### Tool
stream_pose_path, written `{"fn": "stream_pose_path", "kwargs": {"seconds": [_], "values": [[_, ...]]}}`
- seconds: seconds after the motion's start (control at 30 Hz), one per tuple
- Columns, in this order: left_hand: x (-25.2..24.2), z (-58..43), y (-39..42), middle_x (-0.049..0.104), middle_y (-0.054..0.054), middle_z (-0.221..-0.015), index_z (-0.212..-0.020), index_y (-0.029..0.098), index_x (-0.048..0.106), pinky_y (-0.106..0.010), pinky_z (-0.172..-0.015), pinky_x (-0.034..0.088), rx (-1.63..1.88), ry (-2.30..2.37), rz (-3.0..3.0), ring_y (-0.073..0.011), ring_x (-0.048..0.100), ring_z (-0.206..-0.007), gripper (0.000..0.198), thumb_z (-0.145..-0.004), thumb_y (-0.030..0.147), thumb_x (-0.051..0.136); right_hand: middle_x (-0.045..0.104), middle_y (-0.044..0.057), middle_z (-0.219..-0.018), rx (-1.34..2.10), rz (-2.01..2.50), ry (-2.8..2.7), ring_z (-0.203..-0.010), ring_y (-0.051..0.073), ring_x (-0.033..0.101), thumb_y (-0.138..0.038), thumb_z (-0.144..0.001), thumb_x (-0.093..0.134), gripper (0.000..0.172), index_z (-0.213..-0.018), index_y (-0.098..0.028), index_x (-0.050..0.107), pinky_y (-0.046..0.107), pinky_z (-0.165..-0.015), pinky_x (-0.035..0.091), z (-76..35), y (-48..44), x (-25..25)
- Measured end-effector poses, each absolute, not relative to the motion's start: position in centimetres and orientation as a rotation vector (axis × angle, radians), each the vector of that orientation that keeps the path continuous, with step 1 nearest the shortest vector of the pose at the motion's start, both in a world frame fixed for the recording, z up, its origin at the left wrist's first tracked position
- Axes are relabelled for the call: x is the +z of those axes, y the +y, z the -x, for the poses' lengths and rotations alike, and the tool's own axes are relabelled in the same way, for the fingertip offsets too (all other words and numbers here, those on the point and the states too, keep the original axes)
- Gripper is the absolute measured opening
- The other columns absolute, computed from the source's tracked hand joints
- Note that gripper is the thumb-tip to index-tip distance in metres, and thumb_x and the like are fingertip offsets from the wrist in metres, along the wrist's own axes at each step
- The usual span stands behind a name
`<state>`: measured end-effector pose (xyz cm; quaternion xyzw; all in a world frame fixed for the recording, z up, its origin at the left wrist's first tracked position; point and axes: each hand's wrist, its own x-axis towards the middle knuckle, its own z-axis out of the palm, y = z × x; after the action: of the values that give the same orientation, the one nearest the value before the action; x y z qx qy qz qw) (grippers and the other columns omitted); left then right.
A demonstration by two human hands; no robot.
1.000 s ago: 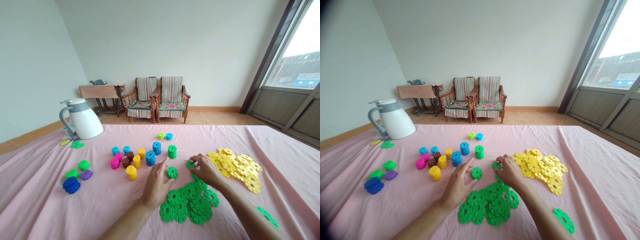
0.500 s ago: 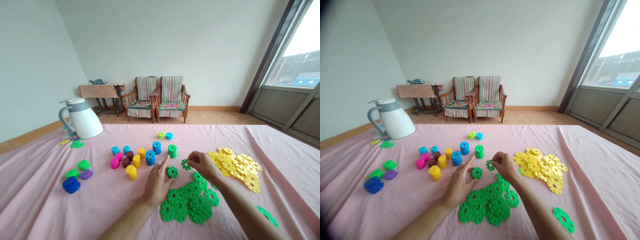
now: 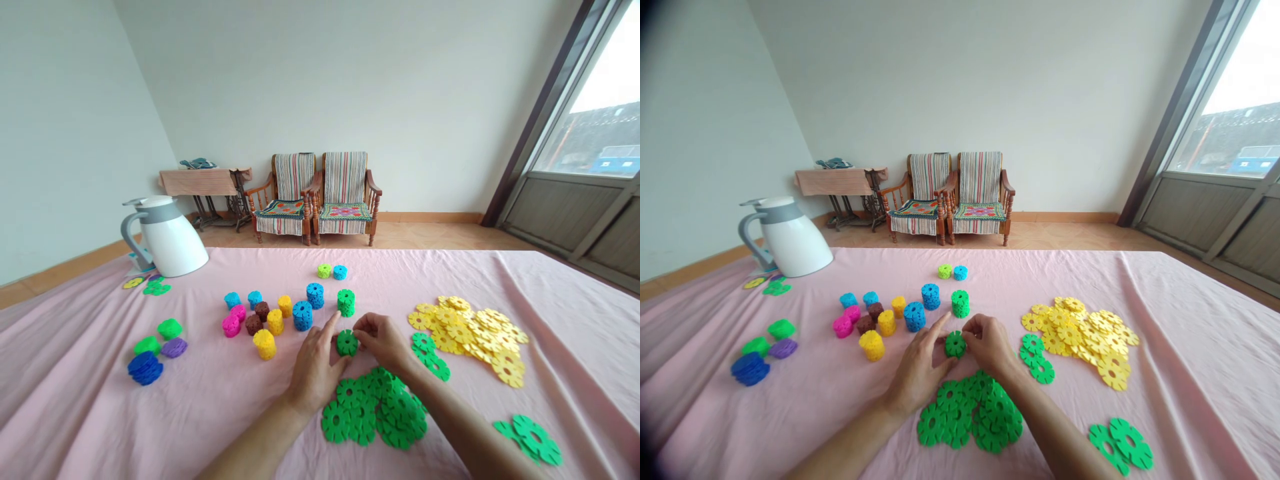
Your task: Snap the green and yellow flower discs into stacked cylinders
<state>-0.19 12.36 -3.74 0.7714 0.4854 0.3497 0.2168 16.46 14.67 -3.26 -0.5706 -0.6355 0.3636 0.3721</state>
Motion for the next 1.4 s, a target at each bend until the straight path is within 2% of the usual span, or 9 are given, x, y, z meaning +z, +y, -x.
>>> {"fn": "stream_pose_path", "kwargs": {"seconds": [0.2,0.37,0.57,0.73,0.87,1.0,1.17,1.4], "values": [[-3.6,0.1,12.4,0.06,-0.005,-0.103,-0.138,0.026,0.029,-0.037,-0.09,0.042,0.969,1.336,-2.118,-0.0214,0.054,-0.1,0.078,-0.07,0.01,0.062,0.063,0.0,-0.061,0.73,1.563,-1.785,-0.055,0.013,0.059,-0.024,-0.074,0.048,0.014,-0.073,-0.018,0.061,0.023,-0.052,0.039,-18.4,13.7,-0.8],[-3.7,0.1,12.3,0.059,-0.005,-0.104,-0.137,0.026,0.032,-0.037,-0.091,0.043,0.998,1.338,-2.113,-0.0208,0.054,-0.099,0.078,-0.068,0.012,0.065,0.063,0.0,-0.068,0.503,1.716,-2.055,-0.064,0.014,0.057,-0.021,-0.067,0.056,0.006,-0.071,-0.02,0.061,0.025,-0.058,0.037,-22.3,12.9,0.2],[-3.8,0.1,12.3,0.06,-0.004,-0.103,-0.137,0.027,0.03,-0.037,-0.09,0.043,1.02,1.323,-2.117,-0.02,0.055,-0.098,0.08,-0.068,0.015,0.068,0.062,0.003,-0.084,0.526,1.775,-2.248,-0.078,0.017,0.056,-0.018,-0.06,0.061,0.022,-0.082,-0.02,0.06,0.027,-0.068,0.038,-24.3,12.7,-0.5],[-3.9,0.1,12.4,0.059,-0.003,-0.102,-0.138,0.027,0.029,-0.037,-0.09,0.043,1.022,1.325,-2.117,-0.0192,0.055,-0.098,0.078,-0.071,0.015,0.066,0.059,0.002,-0.081,0.516,1.776,-2.281,-0.073,0.016,0.053,-0.018,-0.06,0.061,0.02,-0.079,-0.02,0.057,0.026,-0.065,0.037,-24.1,12.6,-0.4],[-3.9,0.2,12.4,0.059,-0.004,-0.102,-0.138,0.027,0.028,-0.039,-0.091,0.043,1.017,1.317,-2.123,-0.0203,0.055,-0.098,0.077,-0.071,0.015,0.066,0.057,-0.001,-0.069,0.614,1.716,-2.224,-0.064,0.012,0.049,-0.015,-0.059,0.06,0.014,-0.07,-0.019,0.054,0.024,-0.057,0.035,-24.2,12.7,0.3],[-3.9,0.2,12.4,0.059,-0.004,-0.103,-0.137,0.028,0.029,-0.039,-0.09,0.044,1.017,1.319,-2.119,-0.0203,0.055,-0.098,0.078,-0.07,0.013,0.066,0.051,-0.004,-0.055,0.914,1.544,-2.007,-0.053,0.009,0.046,-0.019,-0.066,0.057,0.006,-0.066,-0.019,0.052,0.021,-0.047,0.031,-23.0,13.1,0.7],[-3.9,0.2,12.3,0.06,-0.004,-0.104,-0.138,0.027,0.028,-0.038,-0.09,0.044,1.027,1.29,-2.102,-0.0198,0.055,-0.099,0.078,-0.07,0.011,0.065,0.058,-0.003,-0.056,1.087,1.382,-1.648,-0.053,0.01,0.053,-0.027,-0.069,0.056,0.009,-0.07,-0.019,0.052,0.021,-0.049,0.037,-19.8,13.8,-0.6],[-3.9,0.3,12.3,0.061,-0.004,-0.103,-0.137,0.026,0.03,-0.037,-0.088,0.044,1.022,1.289,-2.098,-0.0198,0.055,-0.098,0.077,-0.07,0.01,0.064,0.062,-0.002,-0.06,1.137,1.356,-1.574,-0.056,0.013,0.06,-0.027,-0.068,0.056,0.011,-0.074,-0.019,0.052,0.024,-0.052,0.044,-17.5,14.3,-2.4]]}}
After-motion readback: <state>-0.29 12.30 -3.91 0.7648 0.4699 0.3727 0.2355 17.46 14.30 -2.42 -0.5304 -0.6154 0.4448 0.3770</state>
